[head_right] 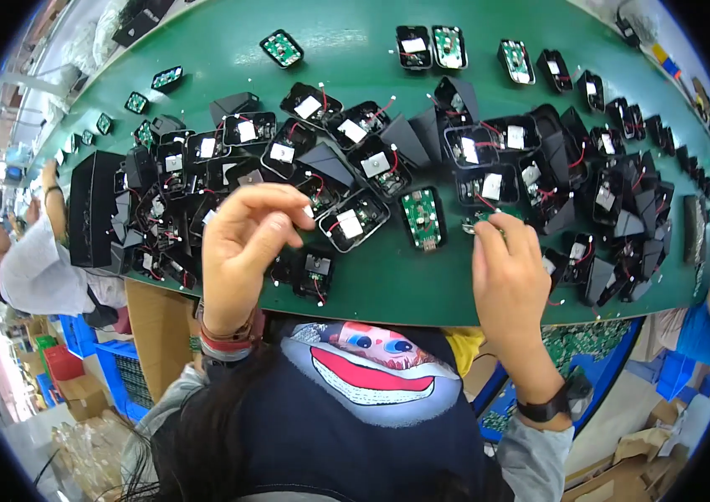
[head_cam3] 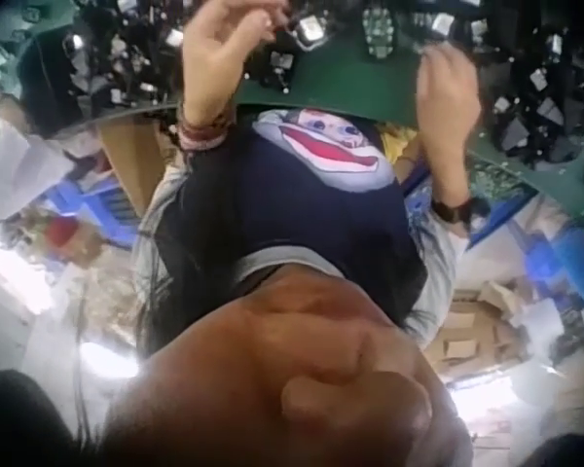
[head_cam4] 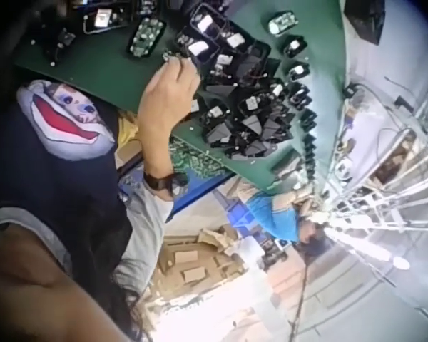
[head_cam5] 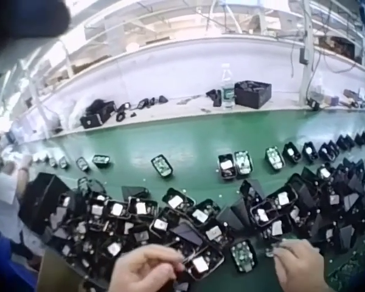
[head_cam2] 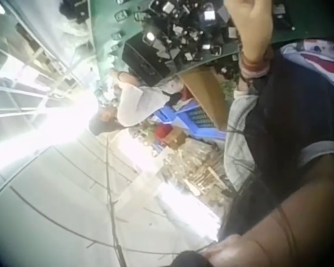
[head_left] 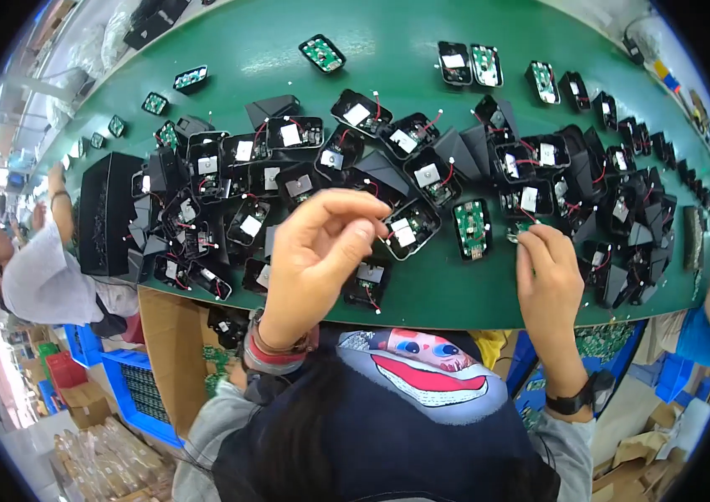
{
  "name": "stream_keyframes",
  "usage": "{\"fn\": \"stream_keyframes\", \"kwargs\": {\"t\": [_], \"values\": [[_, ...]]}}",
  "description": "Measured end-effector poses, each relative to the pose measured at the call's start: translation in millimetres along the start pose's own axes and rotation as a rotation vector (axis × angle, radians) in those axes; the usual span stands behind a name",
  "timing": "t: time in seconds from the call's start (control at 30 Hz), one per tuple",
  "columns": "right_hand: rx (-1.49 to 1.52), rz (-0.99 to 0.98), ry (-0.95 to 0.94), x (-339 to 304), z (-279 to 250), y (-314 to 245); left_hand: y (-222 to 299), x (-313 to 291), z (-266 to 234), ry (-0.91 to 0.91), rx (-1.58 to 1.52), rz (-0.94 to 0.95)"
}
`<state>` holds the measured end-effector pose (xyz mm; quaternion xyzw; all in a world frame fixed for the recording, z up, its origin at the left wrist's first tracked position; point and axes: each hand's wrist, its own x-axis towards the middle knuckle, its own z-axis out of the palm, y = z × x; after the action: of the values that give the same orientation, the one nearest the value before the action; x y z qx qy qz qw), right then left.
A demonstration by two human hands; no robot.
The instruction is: Fitting circuit boards into plastic housings to assemble small electronic devices on a production line.
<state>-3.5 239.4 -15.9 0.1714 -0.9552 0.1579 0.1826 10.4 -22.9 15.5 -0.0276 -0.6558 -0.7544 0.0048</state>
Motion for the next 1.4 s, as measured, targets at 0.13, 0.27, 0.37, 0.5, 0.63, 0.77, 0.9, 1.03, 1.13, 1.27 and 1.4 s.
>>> {"fn": "stream_keyframes", "kwargs": {"t": [0.13,0.27,0.37,0.5,0.63,0.77,0.9,1.03,1.13,1.27,1.4], "values": [[0.210,0.128,-0.016,15,-19,-2,8,13,-7,-0.330,-0.139,-0.320],[0.734,-0.040,-0.099,56,-43,-60,6,18,14,-0.558,-0.161,-0.153],[0.905,-0.176,-0.342,93,-37,-82,0,26,12,-0.372,-0.235,-0.082],[0.495,-0.071,-0.044,163,-8,-53,-8,13,-12,-0.033,-0.124,0.118],[-0.093,-0.114,-0.142,212,73,12,-2,3,-15,-0.104,-0.135,0.095],[-0.168,-0.035,-0.310,228,95,-3,6,-9,-36,0.019,0.185,0.156],[-0.259,-0.130,-0.358,227,94,4,18,-20,-48,-0.056,-0.164,-0.073],[0.219,-0.260,-0.236,192,44,-30,17,-12,-50,0.051,-0.433,-0.099],[0.723,-0.140,-0.543,157,-5,-57,18,1,-56,0.077,-0.310,0.114],[1.149,-0.020,-0.870,126,-39,-64,46,32,-41,-0.134,-0.212,0.041],[1.205,-0.048,-0.857,108,-43,-49,22,47,-4,-0.440,-0.506,-0.230]]}}
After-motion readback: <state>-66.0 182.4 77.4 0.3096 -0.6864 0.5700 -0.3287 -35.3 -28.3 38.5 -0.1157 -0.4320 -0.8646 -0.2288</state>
